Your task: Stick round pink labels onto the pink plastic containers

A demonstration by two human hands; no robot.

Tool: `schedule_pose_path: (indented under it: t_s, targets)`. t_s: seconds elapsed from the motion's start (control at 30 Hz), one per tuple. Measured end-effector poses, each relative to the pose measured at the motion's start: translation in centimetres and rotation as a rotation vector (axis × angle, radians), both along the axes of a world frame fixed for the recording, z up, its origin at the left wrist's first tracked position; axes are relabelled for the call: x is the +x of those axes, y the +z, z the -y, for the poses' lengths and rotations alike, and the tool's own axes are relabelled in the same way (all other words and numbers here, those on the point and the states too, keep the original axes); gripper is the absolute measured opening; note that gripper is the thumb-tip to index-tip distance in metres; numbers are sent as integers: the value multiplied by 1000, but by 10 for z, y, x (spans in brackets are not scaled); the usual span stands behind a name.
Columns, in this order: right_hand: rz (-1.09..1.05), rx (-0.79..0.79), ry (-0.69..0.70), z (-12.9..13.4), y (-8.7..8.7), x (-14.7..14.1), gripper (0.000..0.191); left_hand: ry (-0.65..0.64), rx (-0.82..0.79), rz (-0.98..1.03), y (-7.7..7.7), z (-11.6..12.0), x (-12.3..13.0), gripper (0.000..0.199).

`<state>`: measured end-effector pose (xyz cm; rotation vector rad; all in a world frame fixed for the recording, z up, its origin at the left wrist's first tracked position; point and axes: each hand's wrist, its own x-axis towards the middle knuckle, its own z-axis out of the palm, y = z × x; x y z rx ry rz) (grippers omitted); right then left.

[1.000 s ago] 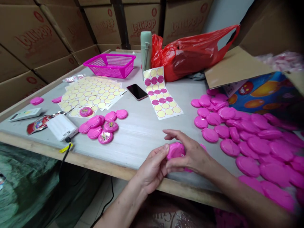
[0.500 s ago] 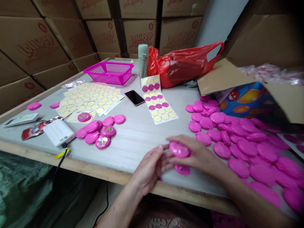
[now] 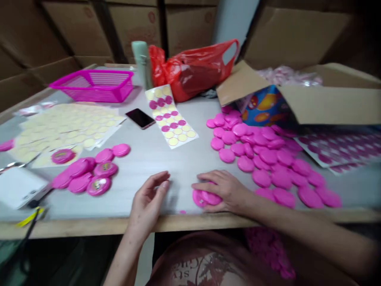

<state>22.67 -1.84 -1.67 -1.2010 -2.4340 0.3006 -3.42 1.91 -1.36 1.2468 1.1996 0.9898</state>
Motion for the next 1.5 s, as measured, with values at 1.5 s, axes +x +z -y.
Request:
schedule_pose_path:
  t_s: [1.5]
  targets:
    - [-415, -157, -424, 135, 65, 21, 53, -852, -235, 192, 58, 94, 84, 47]
